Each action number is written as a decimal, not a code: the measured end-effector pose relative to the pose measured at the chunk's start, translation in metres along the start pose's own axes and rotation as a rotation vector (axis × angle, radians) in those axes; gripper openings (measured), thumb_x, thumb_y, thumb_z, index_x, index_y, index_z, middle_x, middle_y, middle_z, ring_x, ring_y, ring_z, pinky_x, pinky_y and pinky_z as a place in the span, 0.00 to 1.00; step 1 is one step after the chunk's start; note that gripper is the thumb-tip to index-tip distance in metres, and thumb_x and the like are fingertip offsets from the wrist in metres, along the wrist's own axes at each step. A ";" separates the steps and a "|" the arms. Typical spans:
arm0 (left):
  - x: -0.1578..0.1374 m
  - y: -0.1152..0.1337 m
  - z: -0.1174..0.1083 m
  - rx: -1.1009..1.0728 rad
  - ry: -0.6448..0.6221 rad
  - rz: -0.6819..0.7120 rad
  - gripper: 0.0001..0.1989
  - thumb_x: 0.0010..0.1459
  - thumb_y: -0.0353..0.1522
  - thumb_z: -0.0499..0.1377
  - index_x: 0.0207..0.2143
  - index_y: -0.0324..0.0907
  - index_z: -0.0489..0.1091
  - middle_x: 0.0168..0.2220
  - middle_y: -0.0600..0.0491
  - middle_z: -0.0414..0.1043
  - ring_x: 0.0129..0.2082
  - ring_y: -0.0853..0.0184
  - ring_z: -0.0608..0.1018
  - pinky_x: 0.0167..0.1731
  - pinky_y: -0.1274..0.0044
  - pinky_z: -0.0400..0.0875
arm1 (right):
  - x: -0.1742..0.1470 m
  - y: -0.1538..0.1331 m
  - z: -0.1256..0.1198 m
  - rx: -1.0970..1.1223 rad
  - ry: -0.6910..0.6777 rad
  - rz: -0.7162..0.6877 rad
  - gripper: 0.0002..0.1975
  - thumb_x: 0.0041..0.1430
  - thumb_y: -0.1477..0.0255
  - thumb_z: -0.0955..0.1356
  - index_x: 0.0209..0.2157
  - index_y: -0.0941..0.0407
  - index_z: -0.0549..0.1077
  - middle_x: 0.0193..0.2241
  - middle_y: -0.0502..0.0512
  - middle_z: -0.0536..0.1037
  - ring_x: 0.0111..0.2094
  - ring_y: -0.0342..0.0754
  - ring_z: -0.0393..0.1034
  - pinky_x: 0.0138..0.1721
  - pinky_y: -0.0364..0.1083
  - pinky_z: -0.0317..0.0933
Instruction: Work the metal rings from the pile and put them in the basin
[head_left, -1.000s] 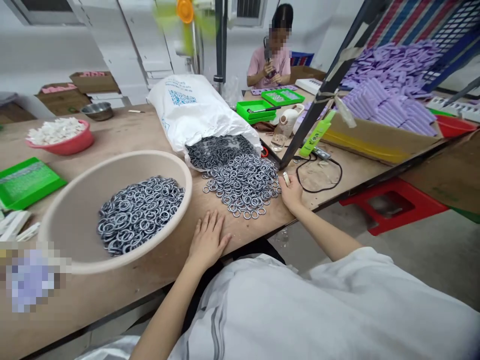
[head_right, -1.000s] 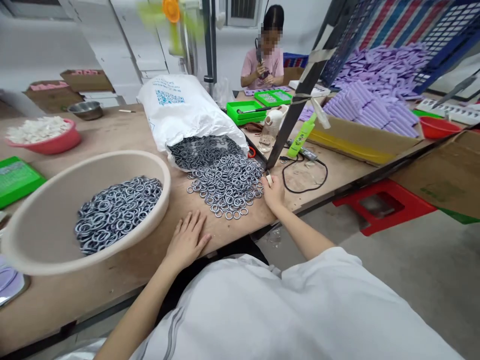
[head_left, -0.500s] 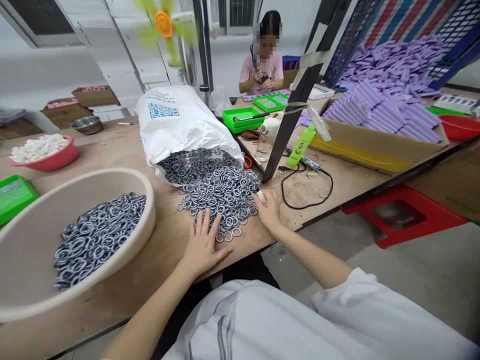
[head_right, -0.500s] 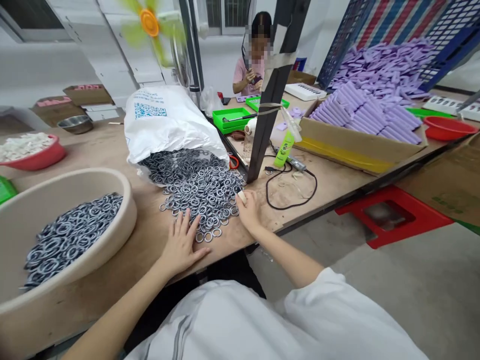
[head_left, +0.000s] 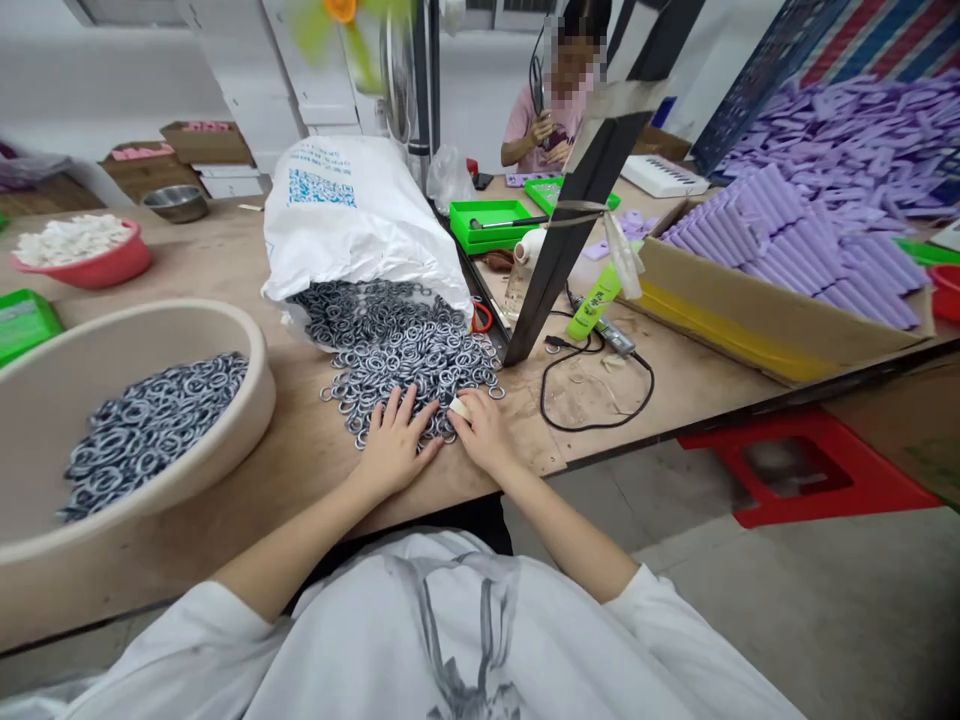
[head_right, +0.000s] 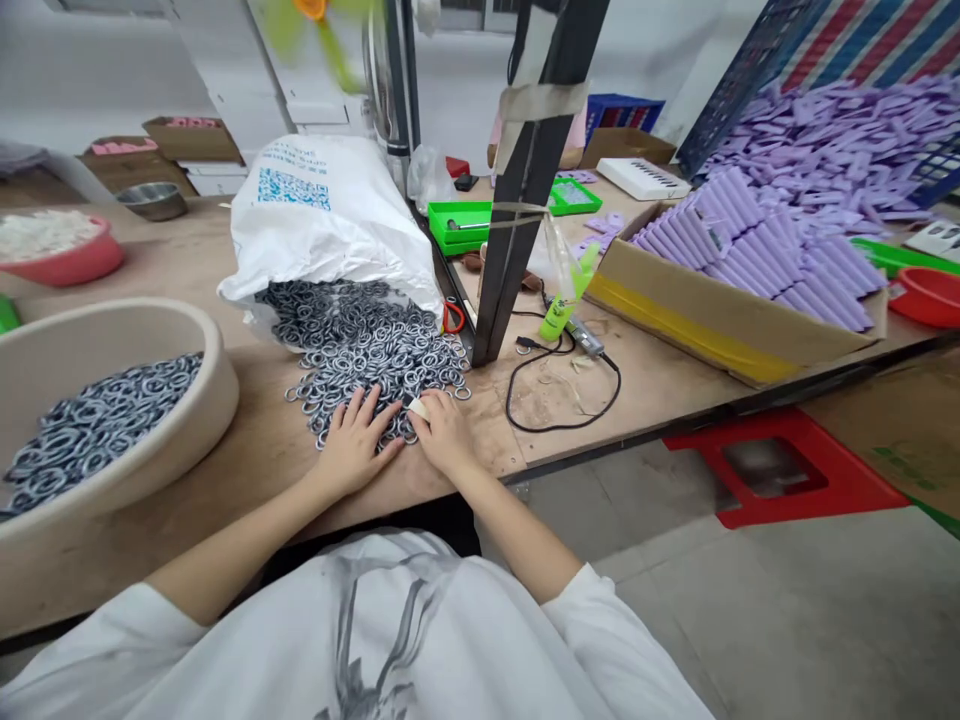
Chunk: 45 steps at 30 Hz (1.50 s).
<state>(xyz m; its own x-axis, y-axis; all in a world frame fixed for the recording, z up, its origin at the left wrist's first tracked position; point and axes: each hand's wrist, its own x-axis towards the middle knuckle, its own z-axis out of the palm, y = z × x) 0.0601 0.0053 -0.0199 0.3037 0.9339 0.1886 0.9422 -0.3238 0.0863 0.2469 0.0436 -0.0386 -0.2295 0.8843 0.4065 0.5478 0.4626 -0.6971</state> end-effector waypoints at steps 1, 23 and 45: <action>0.002 0.000 0.000 -0.005 -0.001 -0.003 0.30 0.64 0.47 0.50 0.66 0.49 0.61 0.71 0.43 0.47 0.70 0.46 0.51 0.63 0.53 0.50 | 0.001 0.001 0.001 -0.005 0.001 -0.003 0.09 0.65 0.66 0.64 0.42 0.54 0.72 0.46 0.61 0.74 0.50 0.56 0.67 0.54 0.56 0.62; -0.055 -0.055 -0.016 -0.027 0.135 -0.108 0.28 0.69 0.43 0.41 0.66 0.46 0.60 0.70 0.47 0.51 0.69 0.51 0.53 0.63 0.59 0.49 | 0.025 0.042 0.005 0.076 0.520 0.200 0.17 0.69 0.66 0.59 0.32 0.60 0.72 0.36 0.58 0.70 0.44 0.50 0.65 0.54 0.53 0.56; -0.050 -0.075 -0.001 -0.243 0.317 0.127 0.22 0.68 0.38 0.46 0.52 0.38 0.73 0.47 0.41 0.77 0.51 0.54 0.74 0.53 0.61 0.67 | 0.016 0.029 0.005 0.049 0.481 0.170 0.16 0.64 0.63 0.61 0.29 0.56 0.74 0.34 0.58 0.72 0.40 0.53 0.67 0.49 0.52 0.60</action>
<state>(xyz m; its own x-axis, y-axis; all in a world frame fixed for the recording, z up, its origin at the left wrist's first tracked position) -0.0258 -0.0171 -0.0345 0.3206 0.8037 0.5013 0.8276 -0.4951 0.2645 0.2553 0.0717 -0.0554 0.2625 0.8237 0.5025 0.5038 0.3272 -0.7995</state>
